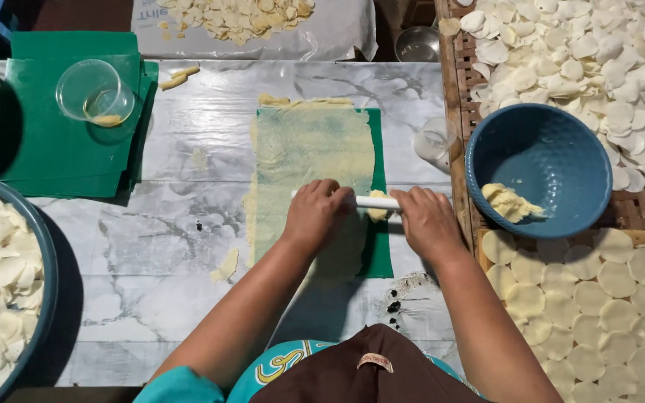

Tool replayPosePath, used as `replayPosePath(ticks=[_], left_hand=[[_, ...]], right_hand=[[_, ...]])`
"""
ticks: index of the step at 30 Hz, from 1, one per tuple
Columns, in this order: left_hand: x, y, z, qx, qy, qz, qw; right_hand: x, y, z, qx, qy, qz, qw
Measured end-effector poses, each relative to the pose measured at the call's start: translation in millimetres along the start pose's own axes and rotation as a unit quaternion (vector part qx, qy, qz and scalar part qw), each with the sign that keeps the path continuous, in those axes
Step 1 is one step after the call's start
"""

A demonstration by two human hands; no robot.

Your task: Rolling out thin sheets of dough on a green mat using a rolling pin.

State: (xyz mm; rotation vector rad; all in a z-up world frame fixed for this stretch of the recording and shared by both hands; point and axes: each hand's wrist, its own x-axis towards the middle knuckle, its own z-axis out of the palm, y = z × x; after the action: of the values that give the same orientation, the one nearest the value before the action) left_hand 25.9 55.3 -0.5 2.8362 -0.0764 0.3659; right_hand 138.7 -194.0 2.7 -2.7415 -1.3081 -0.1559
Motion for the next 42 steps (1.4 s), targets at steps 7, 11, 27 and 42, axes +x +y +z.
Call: replayPosePath(ticks=[7,11,27,42], left_hand=[[26.3,7.5,9.0,0.033,-0.041,-0.051,0.997],[37.0,-1.0,26.4,0.020,-0.090,-0.110,0.990],[25.0,-12.6,26.6,0.002,-0.017,-0.077,0.997],[-9.0,-3.5,17.9,0.004,0.027,-0.044,0.999]], right_hand=[[17.8,-17.2,6.3,0.056,0.011,0.048,0.997],[35.9,-17.4,14.7,0.028,-0.013,0.103,0.994],[6.9,-17.2,38.5,0.108,0.052,0.081,0.989],[-24.8,-26.0,27.7,0.123,0.070,0.061,0.988]])
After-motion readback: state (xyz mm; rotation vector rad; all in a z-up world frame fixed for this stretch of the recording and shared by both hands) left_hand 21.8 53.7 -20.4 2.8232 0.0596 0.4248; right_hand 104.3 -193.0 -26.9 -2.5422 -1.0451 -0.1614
